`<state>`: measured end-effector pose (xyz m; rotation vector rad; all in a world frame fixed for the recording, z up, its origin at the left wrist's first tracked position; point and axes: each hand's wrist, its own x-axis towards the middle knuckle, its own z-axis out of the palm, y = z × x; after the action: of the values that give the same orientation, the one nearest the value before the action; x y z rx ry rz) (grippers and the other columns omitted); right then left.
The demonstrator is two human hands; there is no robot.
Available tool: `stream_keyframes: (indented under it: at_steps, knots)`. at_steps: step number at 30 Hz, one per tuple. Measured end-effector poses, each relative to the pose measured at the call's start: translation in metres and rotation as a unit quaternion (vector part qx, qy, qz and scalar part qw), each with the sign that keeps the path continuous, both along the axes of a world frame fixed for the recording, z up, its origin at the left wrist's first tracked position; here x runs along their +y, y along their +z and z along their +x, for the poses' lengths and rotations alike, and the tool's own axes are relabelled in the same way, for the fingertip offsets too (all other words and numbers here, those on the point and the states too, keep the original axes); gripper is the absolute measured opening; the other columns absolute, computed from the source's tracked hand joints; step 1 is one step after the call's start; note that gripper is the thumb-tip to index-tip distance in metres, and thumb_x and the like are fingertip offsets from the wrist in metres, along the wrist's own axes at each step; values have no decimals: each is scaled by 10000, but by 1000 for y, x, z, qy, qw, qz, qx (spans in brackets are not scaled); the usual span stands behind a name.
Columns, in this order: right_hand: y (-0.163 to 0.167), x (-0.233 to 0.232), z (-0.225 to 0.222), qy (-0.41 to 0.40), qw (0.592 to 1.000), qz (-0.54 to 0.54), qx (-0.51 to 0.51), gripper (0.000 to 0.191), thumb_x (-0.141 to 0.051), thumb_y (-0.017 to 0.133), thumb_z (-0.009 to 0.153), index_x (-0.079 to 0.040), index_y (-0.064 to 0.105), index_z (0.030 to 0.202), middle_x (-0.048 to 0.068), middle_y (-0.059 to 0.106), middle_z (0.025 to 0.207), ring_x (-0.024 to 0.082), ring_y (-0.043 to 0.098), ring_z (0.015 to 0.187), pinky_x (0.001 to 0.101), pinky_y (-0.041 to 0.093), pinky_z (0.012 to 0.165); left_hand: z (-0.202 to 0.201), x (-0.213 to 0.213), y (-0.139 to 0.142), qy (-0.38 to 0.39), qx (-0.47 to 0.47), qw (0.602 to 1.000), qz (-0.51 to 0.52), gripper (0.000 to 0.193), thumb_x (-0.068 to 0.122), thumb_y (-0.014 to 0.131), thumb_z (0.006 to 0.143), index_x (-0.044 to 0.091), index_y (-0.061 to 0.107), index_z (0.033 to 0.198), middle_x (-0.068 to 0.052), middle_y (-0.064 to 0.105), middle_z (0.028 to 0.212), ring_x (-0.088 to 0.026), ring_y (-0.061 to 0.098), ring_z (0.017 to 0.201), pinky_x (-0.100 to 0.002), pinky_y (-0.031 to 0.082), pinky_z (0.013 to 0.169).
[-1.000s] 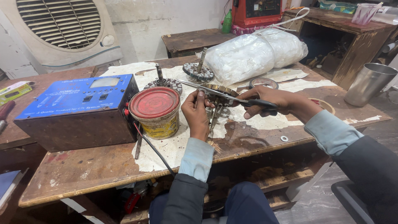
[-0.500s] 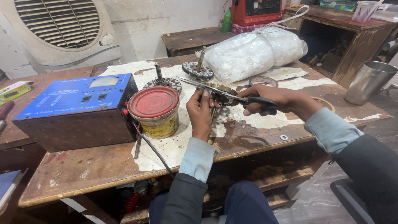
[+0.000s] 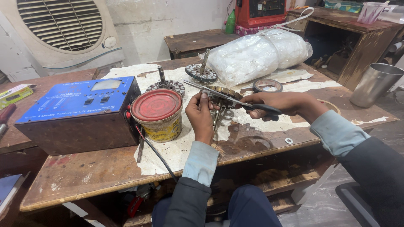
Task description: The person sits at a workbench and uses scissors to trim small pieces from thin material, fitting the trimmed pieces onto circular metal rotor-like components mounted on shafts. They repeatedly cut, place the pieces onto the parts, and press them into position by hand, working through several such components on the bench.
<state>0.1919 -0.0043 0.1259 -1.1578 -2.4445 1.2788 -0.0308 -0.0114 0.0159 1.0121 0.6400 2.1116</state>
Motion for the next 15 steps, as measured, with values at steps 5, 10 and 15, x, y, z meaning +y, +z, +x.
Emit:
stream_keyframes:
  at_steps: [5,10,15]
  knots:
    - [1,0,1,-2,1000,-5,-21,1137,-701,800,556,-76,503,1459,-17,510,788,102,521,615,259,396,482,-1,1,0,39,-7,999,-3,213,108,573,1041,-90,640,1081,-25,566,725,-89,547,605,-265,553,555]
    - [1,0,0,-5,1000,-5,-23,1099,-686,798,592,-66,518,1456,-8,512,788,103,521,618,260,401,489,0,-2,1,50,27,998,-8,220,112,584,1046,-93,650,1089,-30,591,729,-87,570,598,-242,507,545]
    - [-1,1,-2,-16,1000,11,-20,1107,-688,791,599,-46,519,1459,2,557,809,106,575,646,257,448,515,-1,-6,4,59,45,997,-26,230,124,593,1039,-90,655,1096,-34,603,705,-87,586,581,-233,480,528]
